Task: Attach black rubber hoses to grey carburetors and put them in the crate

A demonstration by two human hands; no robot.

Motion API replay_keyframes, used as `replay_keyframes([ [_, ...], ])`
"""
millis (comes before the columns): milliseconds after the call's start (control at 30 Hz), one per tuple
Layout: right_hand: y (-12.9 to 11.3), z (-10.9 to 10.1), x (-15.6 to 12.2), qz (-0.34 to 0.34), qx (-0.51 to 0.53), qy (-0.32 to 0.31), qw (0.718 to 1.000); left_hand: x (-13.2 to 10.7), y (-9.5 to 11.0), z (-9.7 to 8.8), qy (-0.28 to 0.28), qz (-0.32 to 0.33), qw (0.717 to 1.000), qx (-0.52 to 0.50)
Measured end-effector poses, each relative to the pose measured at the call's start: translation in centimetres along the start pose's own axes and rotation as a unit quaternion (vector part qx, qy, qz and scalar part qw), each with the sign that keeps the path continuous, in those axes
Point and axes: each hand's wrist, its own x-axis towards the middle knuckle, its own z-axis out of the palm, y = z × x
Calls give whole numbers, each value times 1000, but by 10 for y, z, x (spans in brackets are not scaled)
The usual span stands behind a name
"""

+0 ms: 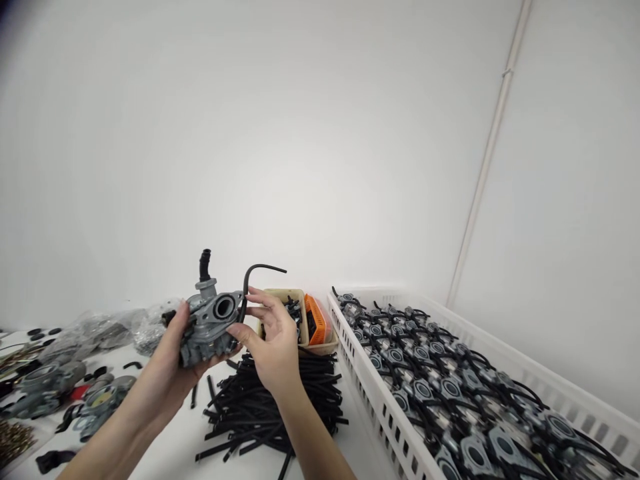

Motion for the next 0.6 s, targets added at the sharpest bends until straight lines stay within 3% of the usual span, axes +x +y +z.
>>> replay_keyframes([
  [333,-10,7,-8,33,22,115,993,2,-2,1,11,7,1000,-18],
  [600,-6,22,-20,48,114,180,976,3,0,-1,45,51,997,-42],
])
